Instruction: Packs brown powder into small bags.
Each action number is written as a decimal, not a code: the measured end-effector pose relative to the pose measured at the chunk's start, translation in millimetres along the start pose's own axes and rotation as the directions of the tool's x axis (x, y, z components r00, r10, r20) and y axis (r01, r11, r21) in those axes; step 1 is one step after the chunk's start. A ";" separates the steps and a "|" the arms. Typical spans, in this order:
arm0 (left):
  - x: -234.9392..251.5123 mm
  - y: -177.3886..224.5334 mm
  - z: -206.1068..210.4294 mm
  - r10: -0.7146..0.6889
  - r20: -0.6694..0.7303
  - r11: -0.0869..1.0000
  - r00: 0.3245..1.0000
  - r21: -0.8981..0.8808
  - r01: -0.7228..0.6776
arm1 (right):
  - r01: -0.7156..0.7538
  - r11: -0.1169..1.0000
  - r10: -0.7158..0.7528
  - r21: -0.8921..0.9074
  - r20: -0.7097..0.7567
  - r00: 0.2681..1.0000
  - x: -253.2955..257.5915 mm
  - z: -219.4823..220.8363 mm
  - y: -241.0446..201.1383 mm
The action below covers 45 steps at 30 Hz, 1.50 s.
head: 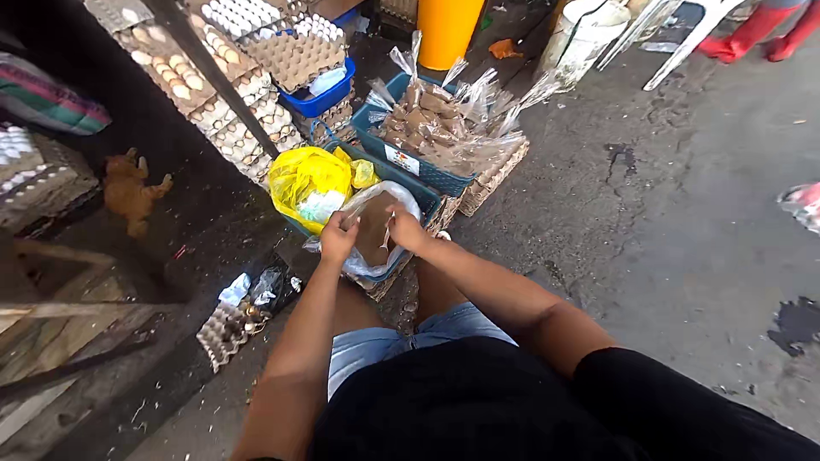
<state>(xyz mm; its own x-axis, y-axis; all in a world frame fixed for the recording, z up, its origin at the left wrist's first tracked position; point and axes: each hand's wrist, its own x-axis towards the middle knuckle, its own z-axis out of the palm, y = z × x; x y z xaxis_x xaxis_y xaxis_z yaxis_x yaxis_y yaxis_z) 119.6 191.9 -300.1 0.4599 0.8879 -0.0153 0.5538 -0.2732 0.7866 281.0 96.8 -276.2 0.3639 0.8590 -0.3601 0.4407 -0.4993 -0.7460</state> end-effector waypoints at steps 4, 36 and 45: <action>0.7 -3.7 2.9 0.052 0.005 0.999 0.999 0.009 -0.052 | -0.059 0.978 0.058 0.201 0.009 0.998 10.5 4.2 5.9; 5.6 -3.3 2.9 0.021 -0.033 0.986 0.999 -0.166 -0.026 | 0.384 0.832 -0.193 0.400 -0.441 0.877 9.8 -62.0 -13.8; -0.7 2.7 -1.3 0.030 -0.002 0.999 1.000 -0.040 -0.030 | -0.084 0.929 0.081 0.359 0.022 0.996 21.3 9.4 0.6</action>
<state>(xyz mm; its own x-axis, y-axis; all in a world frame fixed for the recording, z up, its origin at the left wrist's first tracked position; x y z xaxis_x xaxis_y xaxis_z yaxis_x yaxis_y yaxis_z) 119.9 191.0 -297.1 0.4752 0.8798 0.0097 0.5112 -0.2850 0.8109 281.3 115.8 -289.6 0.3799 0.8181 -0.4318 0.0844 -0.4955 -0.8645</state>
